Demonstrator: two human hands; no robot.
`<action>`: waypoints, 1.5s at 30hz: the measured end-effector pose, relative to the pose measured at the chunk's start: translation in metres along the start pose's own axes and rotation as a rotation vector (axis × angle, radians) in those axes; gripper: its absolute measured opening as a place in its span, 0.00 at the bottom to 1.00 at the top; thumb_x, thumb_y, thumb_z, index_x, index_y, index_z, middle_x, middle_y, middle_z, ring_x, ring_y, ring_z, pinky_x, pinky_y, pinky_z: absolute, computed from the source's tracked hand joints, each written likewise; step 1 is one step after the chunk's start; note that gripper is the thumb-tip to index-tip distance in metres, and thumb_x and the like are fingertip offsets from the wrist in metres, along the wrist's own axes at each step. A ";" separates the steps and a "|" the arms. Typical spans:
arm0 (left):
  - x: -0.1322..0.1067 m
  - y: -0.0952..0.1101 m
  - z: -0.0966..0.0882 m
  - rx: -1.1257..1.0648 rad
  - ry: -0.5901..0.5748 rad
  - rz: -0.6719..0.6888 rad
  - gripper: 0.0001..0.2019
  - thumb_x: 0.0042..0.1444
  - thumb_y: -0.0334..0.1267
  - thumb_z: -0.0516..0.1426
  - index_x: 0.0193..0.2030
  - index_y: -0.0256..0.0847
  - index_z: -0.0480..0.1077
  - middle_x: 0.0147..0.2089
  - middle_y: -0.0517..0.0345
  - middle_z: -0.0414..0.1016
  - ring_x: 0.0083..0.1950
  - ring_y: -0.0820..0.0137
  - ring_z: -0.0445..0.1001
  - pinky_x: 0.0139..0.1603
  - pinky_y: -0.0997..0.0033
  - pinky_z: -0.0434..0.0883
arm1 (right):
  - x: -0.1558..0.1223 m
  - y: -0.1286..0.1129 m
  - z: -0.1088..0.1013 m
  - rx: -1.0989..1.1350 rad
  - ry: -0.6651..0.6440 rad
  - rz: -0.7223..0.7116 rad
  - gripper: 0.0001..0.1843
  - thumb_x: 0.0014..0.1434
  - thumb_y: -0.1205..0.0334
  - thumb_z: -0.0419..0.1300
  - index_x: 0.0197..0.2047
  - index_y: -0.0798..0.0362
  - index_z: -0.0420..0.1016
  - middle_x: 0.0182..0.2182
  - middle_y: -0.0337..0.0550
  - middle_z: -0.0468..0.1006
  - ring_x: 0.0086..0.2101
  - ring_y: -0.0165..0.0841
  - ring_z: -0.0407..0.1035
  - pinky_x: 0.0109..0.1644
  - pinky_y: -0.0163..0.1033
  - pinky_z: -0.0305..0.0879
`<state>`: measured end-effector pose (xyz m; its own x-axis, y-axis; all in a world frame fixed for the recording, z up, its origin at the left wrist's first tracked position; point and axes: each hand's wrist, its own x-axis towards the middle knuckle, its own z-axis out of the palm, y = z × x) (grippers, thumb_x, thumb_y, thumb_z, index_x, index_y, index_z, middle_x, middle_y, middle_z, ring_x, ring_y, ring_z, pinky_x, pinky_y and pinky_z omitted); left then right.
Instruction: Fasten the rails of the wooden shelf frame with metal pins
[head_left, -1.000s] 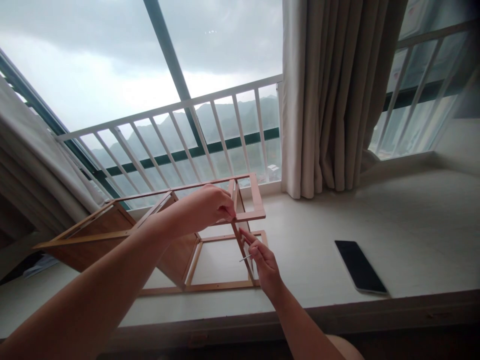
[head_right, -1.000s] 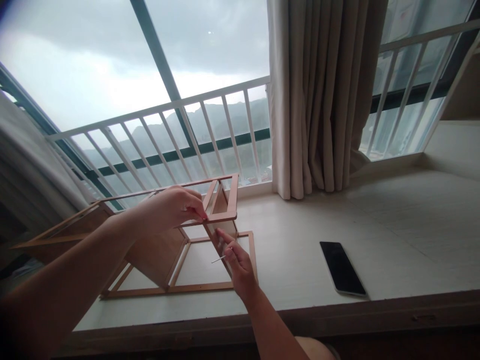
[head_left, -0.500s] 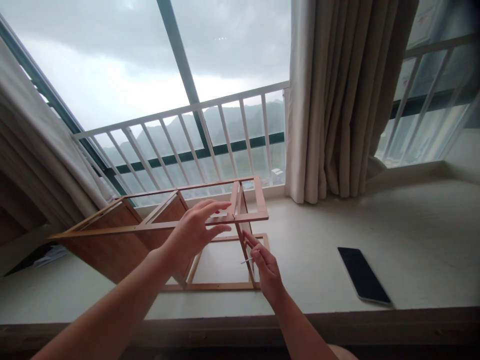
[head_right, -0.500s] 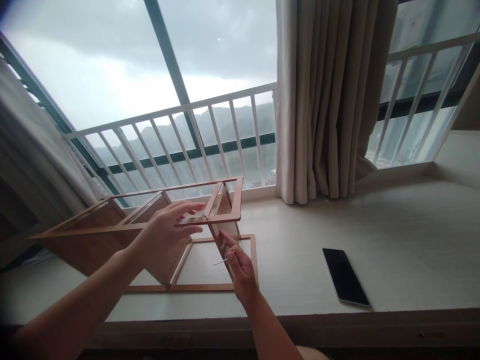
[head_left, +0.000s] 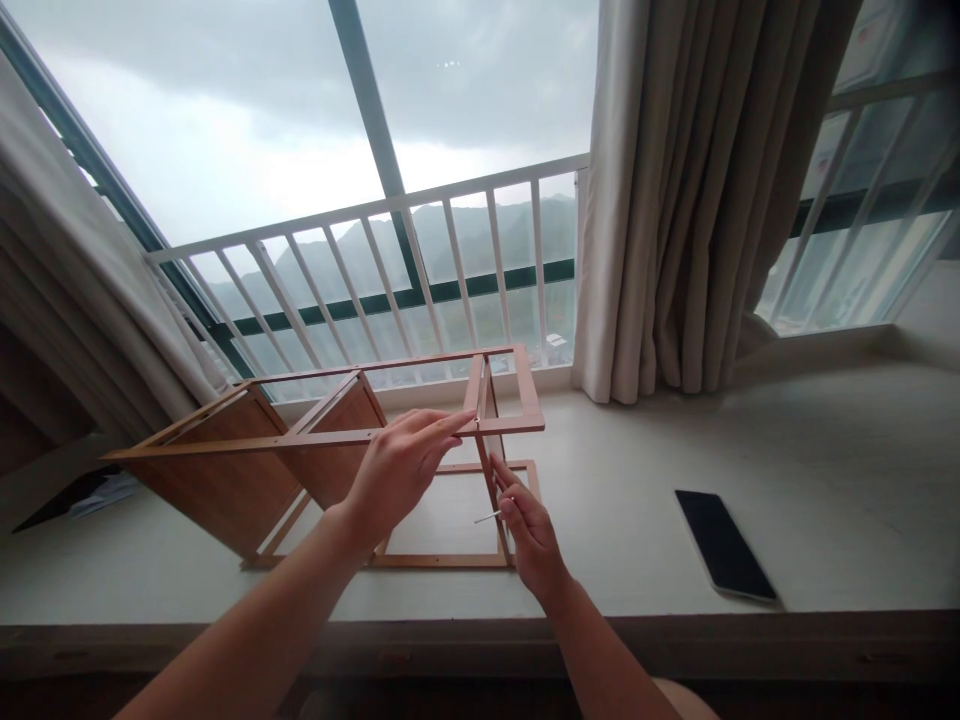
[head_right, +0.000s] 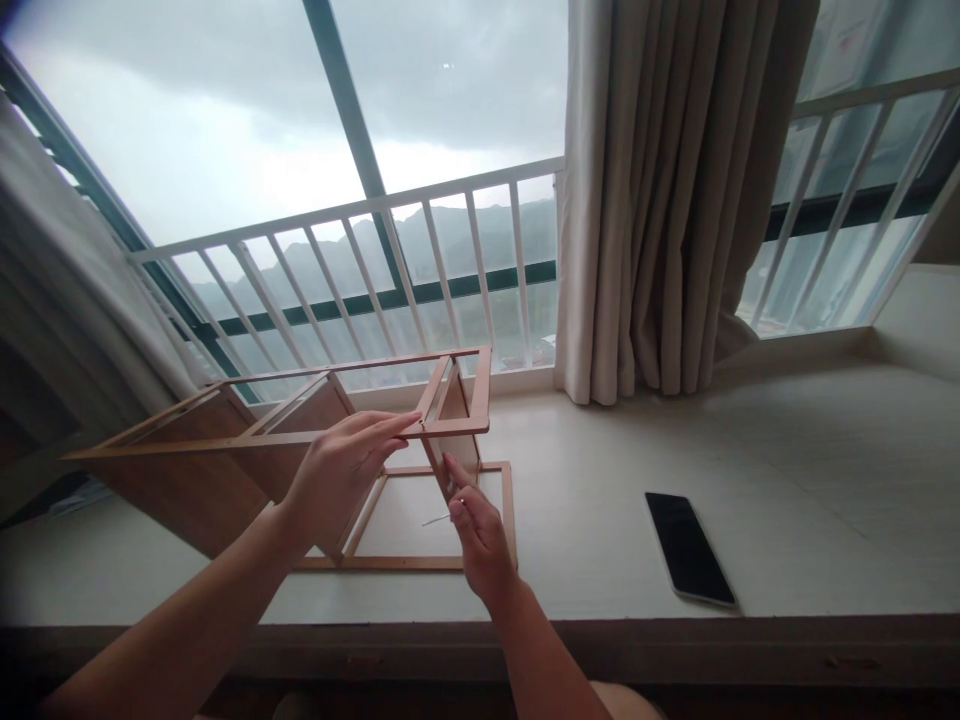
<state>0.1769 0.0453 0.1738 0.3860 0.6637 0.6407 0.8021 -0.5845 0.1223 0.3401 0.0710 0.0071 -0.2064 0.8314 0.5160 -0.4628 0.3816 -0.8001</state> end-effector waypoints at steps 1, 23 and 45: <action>0.000 0.000 0.000 0.013 -0.004 0.006 0.21 0.63 0.33 0.54 0.63 0.49 0.66 0.49 0.51 0.77 0.48 0.67 0.75 0.47 0.65 0.73 | 0.000 0.000 0.000 0.004 0.002 0.004 0.16 0.67 0.50 0.53 0.30 0.49 0.68 0.65 0.45 0.62 0.65 0.43 0.54 0.68 0.54 0.49; 0.003 -0.004 -0.005 0.022 -0.118 0.033 0.21 0.65 0.32 0.50 0.62 0.51 0.67 0.47 0.51 0.73 0.44 0.70 0.72 0.43 0.69 0.72 | 0.002 0.002 0.002 0.078 0.018 0.024 0.16 0.66 0.51 0.54 0.30 0.50 0.68 0.65 0.45 0.63 0.64 0.41 0.56 0.68 0.52 0.49; 0.004 0.004 -0.013 0.132 -0.205 0.032 0.22 0.66 0.38 0.49 0.67 0.51 0.60 0.52 0.50 0.72 0.49 0.65 0.72 0.49 0.63 0.71 | 0.000 -0.003 0.004 0.070 0.035 0.004 0.17 0.66 0.49 0.54 0.29 0.50 0.68 0.65 0.45 0.63 0.62 0.42 0.60 0.67 0.51 0.52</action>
<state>0.1760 0.0396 0.1864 0.4859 0.7344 0.4739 0.8353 -0.5497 -0.0047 0.3376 0.0680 0.0108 -0.1785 0.8471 0.5005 -0.5216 0.3498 -0.7782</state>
